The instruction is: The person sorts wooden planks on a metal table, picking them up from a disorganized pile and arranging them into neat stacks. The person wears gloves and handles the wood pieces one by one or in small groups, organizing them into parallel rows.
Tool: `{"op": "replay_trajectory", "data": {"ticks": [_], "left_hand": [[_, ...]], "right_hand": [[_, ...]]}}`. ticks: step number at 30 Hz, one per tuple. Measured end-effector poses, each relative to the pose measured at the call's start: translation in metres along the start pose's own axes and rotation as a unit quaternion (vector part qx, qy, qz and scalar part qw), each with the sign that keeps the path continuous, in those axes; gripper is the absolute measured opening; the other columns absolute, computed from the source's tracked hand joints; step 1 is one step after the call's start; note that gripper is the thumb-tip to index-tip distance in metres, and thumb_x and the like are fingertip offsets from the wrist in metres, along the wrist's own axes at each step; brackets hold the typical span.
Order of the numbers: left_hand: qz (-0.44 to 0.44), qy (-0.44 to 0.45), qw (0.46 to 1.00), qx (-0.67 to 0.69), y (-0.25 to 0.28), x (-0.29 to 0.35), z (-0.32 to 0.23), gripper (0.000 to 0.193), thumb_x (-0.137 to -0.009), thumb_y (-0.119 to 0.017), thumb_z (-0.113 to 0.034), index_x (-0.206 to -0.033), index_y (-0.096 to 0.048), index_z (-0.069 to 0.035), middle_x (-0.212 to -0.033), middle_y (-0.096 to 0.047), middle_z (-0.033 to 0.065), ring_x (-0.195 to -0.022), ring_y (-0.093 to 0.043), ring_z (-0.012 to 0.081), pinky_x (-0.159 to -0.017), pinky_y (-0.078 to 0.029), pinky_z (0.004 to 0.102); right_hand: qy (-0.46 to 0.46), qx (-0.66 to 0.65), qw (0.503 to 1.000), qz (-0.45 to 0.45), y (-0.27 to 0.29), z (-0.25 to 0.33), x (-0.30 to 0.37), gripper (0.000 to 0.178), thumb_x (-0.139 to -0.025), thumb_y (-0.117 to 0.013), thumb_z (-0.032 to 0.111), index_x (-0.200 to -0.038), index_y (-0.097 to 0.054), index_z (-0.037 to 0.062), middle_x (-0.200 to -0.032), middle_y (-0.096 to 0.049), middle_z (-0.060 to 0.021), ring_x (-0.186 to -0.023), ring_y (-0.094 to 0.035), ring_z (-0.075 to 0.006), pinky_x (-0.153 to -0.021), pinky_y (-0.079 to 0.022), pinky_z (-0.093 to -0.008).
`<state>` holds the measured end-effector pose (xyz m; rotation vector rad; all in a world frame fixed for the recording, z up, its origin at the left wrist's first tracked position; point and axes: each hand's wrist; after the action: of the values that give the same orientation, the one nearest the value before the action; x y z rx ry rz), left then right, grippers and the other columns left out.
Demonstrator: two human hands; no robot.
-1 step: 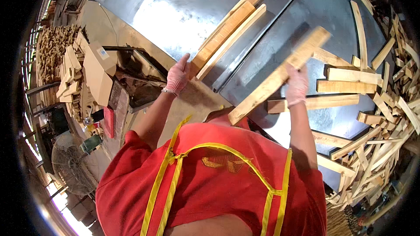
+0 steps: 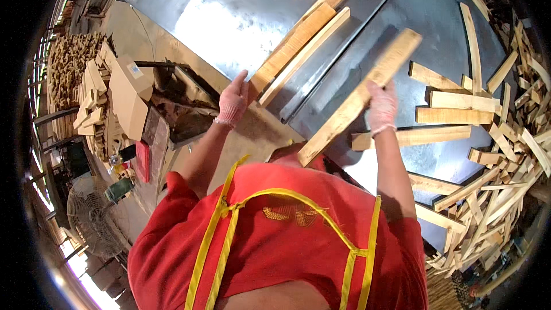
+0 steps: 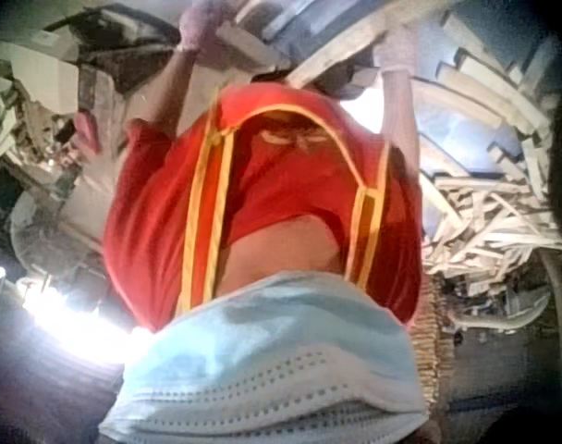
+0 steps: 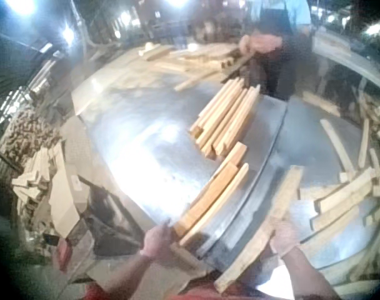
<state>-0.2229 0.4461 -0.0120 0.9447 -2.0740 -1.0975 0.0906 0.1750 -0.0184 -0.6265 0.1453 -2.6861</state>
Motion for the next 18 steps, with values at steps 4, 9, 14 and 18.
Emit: {"op": "replay_trajectory", "data": {"ticks": [4,9,14,18], "left_hand": [[-0.062,0.110,0.908,0.400,0.025,0.010,0.000,0.039,-0.104,-0.063,-0.021,-0.140,-0.066,-0.005,-0.134,-0.073,0.0123,-0.121,-0.069,0.0234,-0.102,-0.053,0.0352],[-0.081,0.083,0.990,0.083,0.075,-0.019,0.035,0.044,-0.099,-0.069,-0.024,-0.139,-0.065,-0.007,-0.139,-0.068,0.0108,-0.119,-0.066,0.0277,-0.101,-0.053,0.0382],[-0.027,-0.115,0.978,-0.174,0.028,-0.030,-0.028,0.083,-0.087,-0.077,-0.050,-0.152,-0.049,-0.007,-0.153,-0.052,0.0181,-0.144,-0.046,0.0384,-0.119,-0.035,0.0538],[0.094,-0.130,0.985,-0.059,-0.018,-0.059,-0.090,0.094,-0.083,-0.082,-0.044,-0.156,-0.044,0.001,-0.153,-0.050,0.0268,-0.140,-0.049,0.0435,-0.117,-0.041,0.0482]], "right_hand": [[-0.068,0.108,0.990,0.067,-0.076,-0.005,-0.014,0.049,-0.093,-0.071,0.011,-0.138,-0.056,-0.0018,-0.117,-0.070,-0.0143,-0.100,-0.066,-0.0224,-0.087,-0.056,-0.0361],[0.008,0.316,0.949,0.013,-0.110,-0.045,-0.034,0.070,-0.086,-0.076,0.024,-0.143,-0.049,-0.0063,-0.128,-0.066,-0.0295,-0.117,-0.066,-0.0389,-0.104,-0.049,-0.0407],[-0.122,0.253,0.958,0.055,-0.159,0.025,0.022,0.057,-0.085,-0.066,0.005,-0.138,-0.048,-0.0080,-0.091,-0.068,-0.0193,-0.071,-0.064,-0.0286,-0.065,-0.057,-0.0427],[-0.079,0.269,0.951,0.130,-0.145,0.037,0.026,0.086,-0.088,-0.072,0.011,-0.161,-0.029,-0.0052,-0.103,-0.069,-0.0221,-0.078,-0.067,-0.0264,-0.066,-0.058,-0.0368]]}}
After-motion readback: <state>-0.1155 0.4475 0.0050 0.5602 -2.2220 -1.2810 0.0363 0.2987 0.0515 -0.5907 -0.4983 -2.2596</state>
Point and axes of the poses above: each hand's wrist, its own x-axis away from the middle knuckle, its own y-axis out of the back of the hand, z = x × y
